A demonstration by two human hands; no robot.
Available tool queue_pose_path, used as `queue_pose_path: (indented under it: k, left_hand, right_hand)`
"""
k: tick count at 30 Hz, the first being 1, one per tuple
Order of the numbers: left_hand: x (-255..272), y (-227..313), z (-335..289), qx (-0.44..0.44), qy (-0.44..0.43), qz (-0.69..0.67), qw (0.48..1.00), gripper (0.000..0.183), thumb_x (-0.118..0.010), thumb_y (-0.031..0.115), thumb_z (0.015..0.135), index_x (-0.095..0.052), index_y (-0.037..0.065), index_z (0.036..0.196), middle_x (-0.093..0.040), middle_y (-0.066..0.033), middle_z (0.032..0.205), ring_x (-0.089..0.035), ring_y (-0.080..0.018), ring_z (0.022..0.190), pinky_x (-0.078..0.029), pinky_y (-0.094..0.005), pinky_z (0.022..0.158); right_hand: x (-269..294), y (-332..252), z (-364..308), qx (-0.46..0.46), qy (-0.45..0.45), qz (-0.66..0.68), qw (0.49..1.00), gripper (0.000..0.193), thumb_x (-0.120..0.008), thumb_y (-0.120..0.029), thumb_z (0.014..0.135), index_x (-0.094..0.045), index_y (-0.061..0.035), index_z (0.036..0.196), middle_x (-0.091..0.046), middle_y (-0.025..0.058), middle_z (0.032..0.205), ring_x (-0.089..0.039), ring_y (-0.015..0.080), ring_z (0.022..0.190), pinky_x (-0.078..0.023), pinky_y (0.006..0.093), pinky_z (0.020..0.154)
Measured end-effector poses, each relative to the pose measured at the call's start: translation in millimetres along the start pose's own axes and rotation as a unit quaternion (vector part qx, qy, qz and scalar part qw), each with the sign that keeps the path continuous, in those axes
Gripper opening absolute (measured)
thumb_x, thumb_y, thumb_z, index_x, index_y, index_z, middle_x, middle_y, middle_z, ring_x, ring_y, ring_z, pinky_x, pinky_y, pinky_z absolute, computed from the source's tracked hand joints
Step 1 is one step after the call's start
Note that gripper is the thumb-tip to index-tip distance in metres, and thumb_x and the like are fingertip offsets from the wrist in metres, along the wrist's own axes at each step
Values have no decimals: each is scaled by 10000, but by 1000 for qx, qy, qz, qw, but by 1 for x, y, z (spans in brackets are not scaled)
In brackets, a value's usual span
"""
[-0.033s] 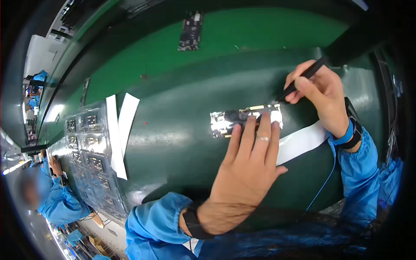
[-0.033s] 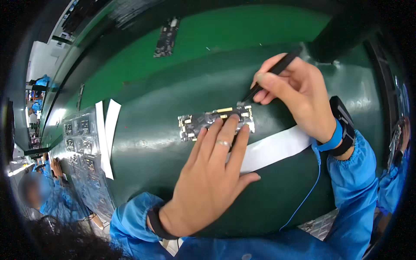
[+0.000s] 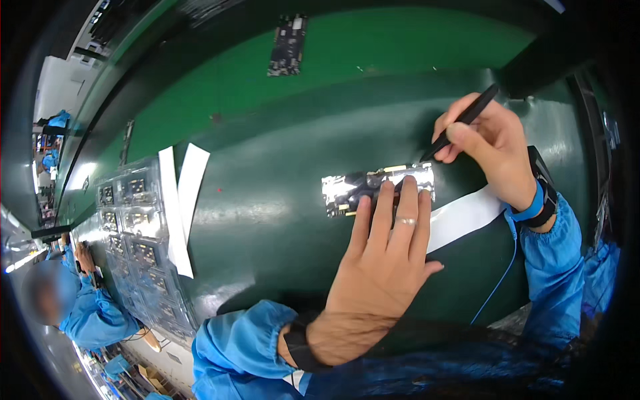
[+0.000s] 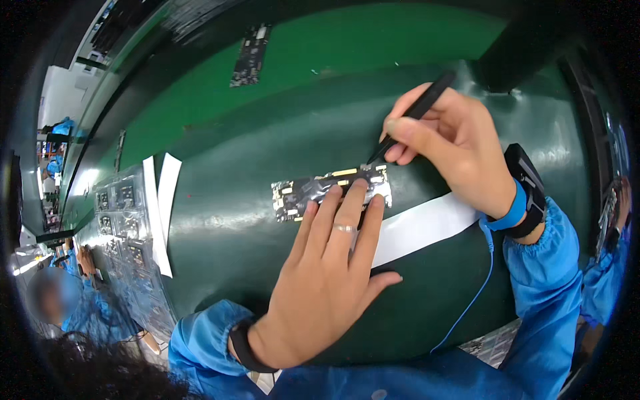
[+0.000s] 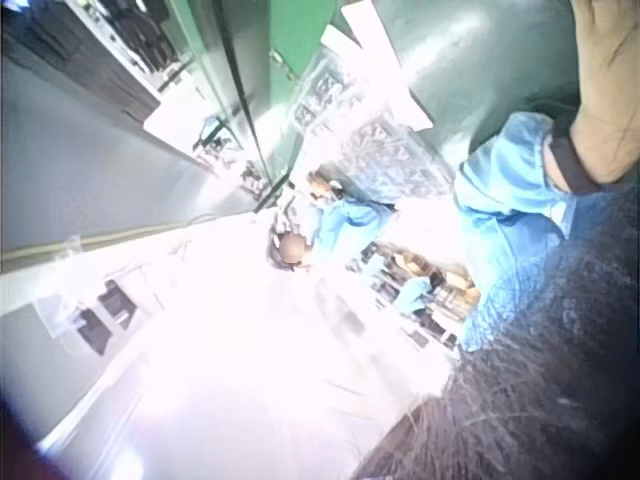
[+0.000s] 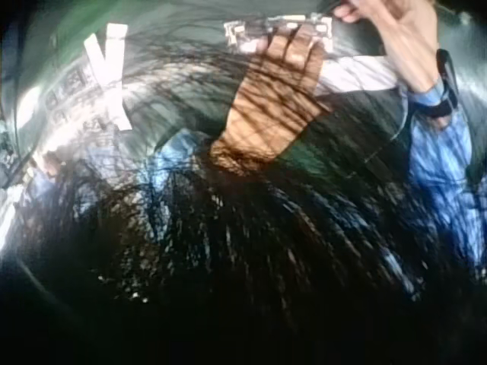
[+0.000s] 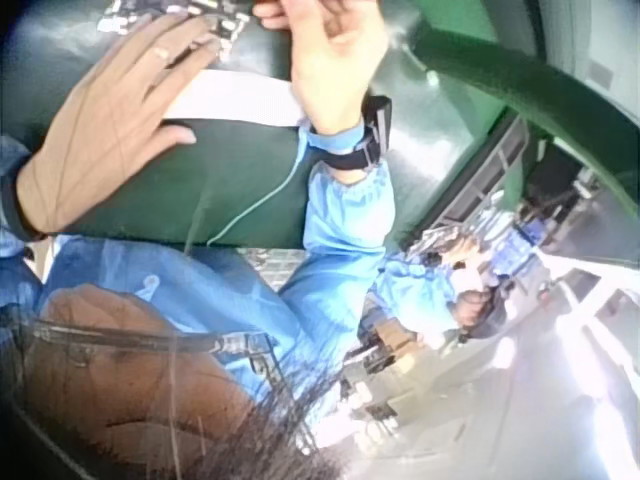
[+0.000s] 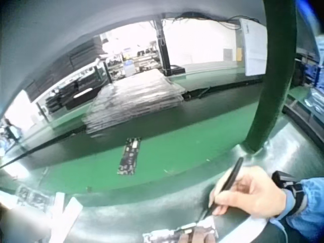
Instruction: The recorder uses a plastic tool to apply components or stickers to electronic circuit boards on an assembly line.
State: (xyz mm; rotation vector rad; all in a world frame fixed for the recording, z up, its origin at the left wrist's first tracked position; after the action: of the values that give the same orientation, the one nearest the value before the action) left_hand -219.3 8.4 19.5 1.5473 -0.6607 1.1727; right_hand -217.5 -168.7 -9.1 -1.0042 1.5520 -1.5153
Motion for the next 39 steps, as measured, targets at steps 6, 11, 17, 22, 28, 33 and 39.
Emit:
queue_pose_path:
  k: [6,11,17,22,28,33,39]
  left_hand:
    - [-12,6,-3,10,-28,38,999,848,-774,447,775,-487,-37,1410,-431,-189,1443,-459,-419,1334,-428,-521,1085]
    - [-16,5,-4,10,-37,55,998,897,-777,488,755,-488,-53,1409,-424,-184,1445,-448,-459,1336,-428,-568,1067]
    - [-20,4,-1,12,-52,62,997,907,-780,488,744,-487,-53,1410,-421,-194,1449,-432,-480,1340,-450,-586,1037]
    - [-14,6,1,20,-62,71,995,900,-776,484,746,-486,-42,1416,-427,-198,1453,-435,-481,1333,-451,-588,1035]
    - [-24,7,1,14,-56,106,993,881,-662,619,800,-492,54,1455,-440,-140,1489,-423,-414,1379,-330,-589,1136]
    - [-22,1,-1,20,-46,75,996,883,-649,629,808,-483,51,1454,-433,-163,1505,-453,-407,1348,-343,-591,1126]
    - [-18,55,-42,-31,-90,55,994,581,-513,388,941,-519,43,1408,-445,-192,1477,-445,-378,1358,-347,-572,1139]
  right_hand:
    - [-8,1,-3,-43,-76,-29,996,161,-673,-121,962,-634,27,1012,-652,60,894,-658,110,773,-543,249,702]
    - [-11,5,-2,-37,-93,-35,994,158,-656,-124,970,-607,18,1017,-651,79,895,-651,109,755,-541,240,689]
    - [-12,4,-3,-13,-88,-54,995,157,-641,-134,974,-584,5,1018,-645,91,890,-645,107,742,-531,226,677]
    - [-14,-1,-3,-17,-87,-45,995,153,-638,-132,976,-584,4,1023,-643,86,886,-640,106,747,-530,229,688]
    - [-12,0,-8,-1,-98,-68,993,130,-649,-64,952,-588,14,1037,-648,102,911,-637,117,786,-539,253,713]
    - [2,-24,1,71,-87,-119,986,179,-625,-141,969,-605,13,1058,-660,126,967,-659,133,793,-552,250,691]
    - [-42,-34,-33,42,-155,-131,978,173,-706,-87,901,-622,10,1018,-686,152,939,-691,197,809,-555,298,702]
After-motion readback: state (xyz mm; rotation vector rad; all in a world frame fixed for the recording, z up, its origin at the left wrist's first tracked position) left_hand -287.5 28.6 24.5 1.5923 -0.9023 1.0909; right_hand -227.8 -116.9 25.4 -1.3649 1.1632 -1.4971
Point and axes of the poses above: each hand's wrist, its own z-axis towards the middle knuckle, its own x-axis out of the back of the hand, y = z × x, the point moved 9 cm from there along z, towards the middle knuckle
